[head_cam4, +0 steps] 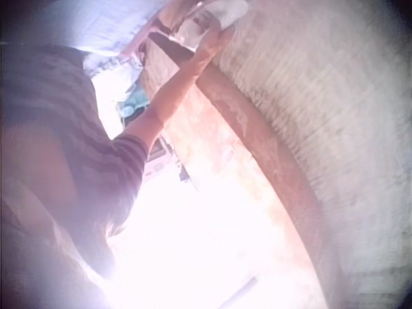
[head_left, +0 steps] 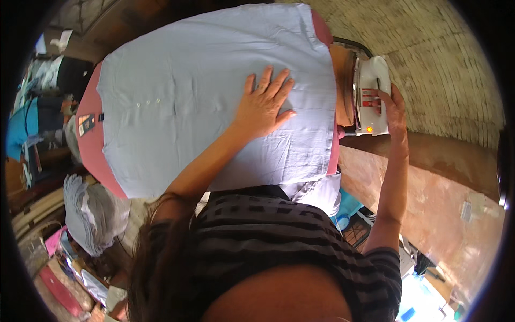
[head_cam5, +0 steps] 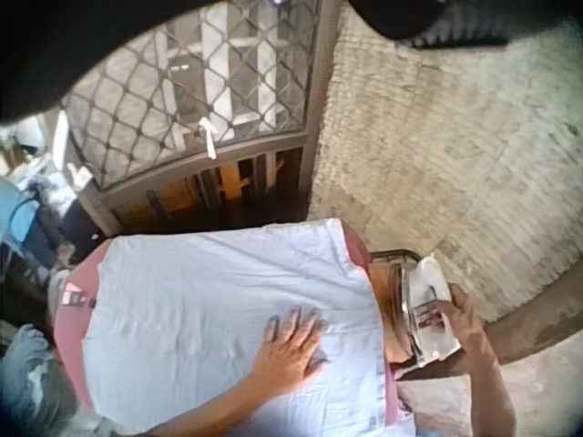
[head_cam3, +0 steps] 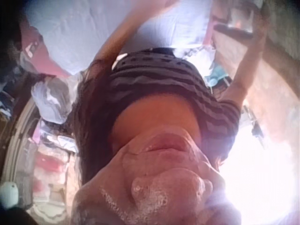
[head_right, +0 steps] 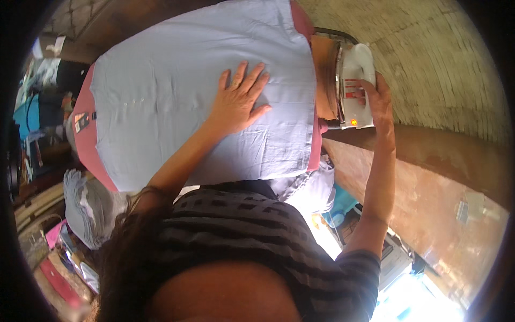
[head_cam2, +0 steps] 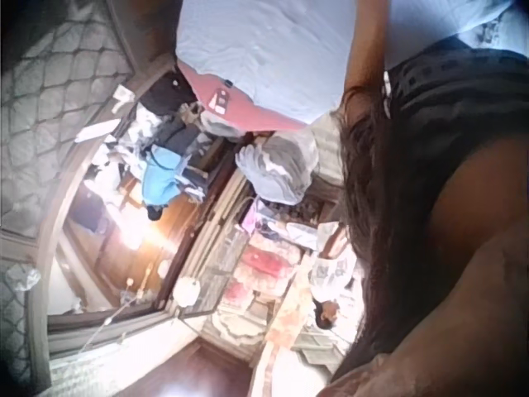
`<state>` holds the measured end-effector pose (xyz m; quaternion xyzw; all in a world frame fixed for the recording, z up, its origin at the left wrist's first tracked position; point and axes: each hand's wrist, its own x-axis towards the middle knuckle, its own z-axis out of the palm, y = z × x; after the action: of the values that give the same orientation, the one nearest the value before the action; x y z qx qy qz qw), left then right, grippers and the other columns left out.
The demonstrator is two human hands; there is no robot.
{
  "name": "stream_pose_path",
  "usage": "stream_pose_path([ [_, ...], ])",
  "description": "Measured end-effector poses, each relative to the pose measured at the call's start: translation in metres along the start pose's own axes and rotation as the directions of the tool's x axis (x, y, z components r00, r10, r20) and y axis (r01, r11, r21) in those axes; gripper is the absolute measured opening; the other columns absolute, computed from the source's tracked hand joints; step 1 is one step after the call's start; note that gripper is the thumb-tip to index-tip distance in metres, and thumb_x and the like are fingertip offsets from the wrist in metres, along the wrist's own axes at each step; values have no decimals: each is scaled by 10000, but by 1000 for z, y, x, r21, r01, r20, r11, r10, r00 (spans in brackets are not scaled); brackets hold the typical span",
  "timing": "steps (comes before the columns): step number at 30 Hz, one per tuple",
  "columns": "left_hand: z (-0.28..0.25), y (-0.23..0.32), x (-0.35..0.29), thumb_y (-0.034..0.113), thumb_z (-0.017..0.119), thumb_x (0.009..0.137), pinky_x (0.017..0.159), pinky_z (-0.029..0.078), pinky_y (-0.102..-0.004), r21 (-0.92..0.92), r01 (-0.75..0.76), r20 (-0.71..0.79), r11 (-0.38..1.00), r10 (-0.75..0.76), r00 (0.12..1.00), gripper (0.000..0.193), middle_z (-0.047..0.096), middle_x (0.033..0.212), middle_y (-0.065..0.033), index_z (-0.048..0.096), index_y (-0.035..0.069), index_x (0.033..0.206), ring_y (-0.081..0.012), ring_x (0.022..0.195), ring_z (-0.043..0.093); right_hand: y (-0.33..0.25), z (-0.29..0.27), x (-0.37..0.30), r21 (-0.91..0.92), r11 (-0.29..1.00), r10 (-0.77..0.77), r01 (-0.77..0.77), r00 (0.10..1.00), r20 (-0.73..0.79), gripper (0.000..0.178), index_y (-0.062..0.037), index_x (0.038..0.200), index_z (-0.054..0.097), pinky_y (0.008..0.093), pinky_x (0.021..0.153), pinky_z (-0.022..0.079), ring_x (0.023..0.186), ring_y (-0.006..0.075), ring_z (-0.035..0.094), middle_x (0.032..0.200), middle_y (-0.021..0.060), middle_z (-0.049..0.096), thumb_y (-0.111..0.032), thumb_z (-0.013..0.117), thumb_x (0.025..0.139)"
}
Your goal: The person irons a light blue shirt on an ironing board, smoothing the fabric by hand and moving the iron across different sections of the garment.
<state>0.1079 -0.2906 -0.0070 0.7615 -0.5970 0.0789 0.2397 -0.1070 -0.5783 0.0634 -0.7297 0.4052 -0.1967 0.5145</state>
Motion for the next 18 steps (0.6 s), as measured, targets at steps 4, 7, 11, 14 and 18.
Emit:
stream_pose_path([
  [4, -9, -13, -10, 456, 608, 882, 1068, 260, -595, 6, 24, 12, 1000, -24, 1000, 593, 376, 1519, -85, 514, 130, 1369, -359, 1412, 302, -11, -4, 1, -83, 993, 81, -78, 996, 33, 277, -39, 925, 604, 269, 437, 358, 478, 92, 421, 606, -10, 480, -314, 632, 913],
  [7, -46, -55, -49, 378, 583, 906, 1078, 249, -590, 98, 303, -132, 948, -290, 948, 528, 385, 1514, -98, 513, 140, 1372, -355, 1416, 301, -46, -8, -16, -276, 961, 59, -32, 994, 89, 355, -26, 925, 628, 255, 433, 358, 468, 82, 438, 591, -12, 502, -378, 666, 909],
  [11, -93, -141, -110, 270, 594, 901, 1007, 313, -555, 303, 589, -371, 749, -477, 797, 449, 457, 1429, -122, 549, 146, 1330, -350, 1326, 392, -116, 25, -51, -401, 897, -65, 187, 952, 299, 352, -21, 960, 661, 258, 459, 399, 508, 82, 512, 623, 17, 573, -366, 698, 898],
  [14, -112, -189, -140, 282, 626, 896, 951, 350, -530, 361, 703, -469, 613, -533, 705, 421, 507, 1349, -122, 576, 146, 1291, -330, 1238, 454, -136, 82, -59, -378, 840, -216, 389, 879, 426, 316, -29, 974, 666, 290, 510, 454, 552, 119, 576, 658, 69, 624, -326, 721, 883],
  [18, -117, -215, -153, 359, 642, 906, 889, 411, -511, 262, 802, -505, 537, -632, 588, 357, 592, 1191, -130, 645, 133, 1183, -323, 1105, 542, -126, 141, -52, -401, 687, -334, 606, 754, 566, 314, -32, 973, 653, 339, 571, 496, 593, 195, 628, 697, 141, 651, -312, 742, 862],
])
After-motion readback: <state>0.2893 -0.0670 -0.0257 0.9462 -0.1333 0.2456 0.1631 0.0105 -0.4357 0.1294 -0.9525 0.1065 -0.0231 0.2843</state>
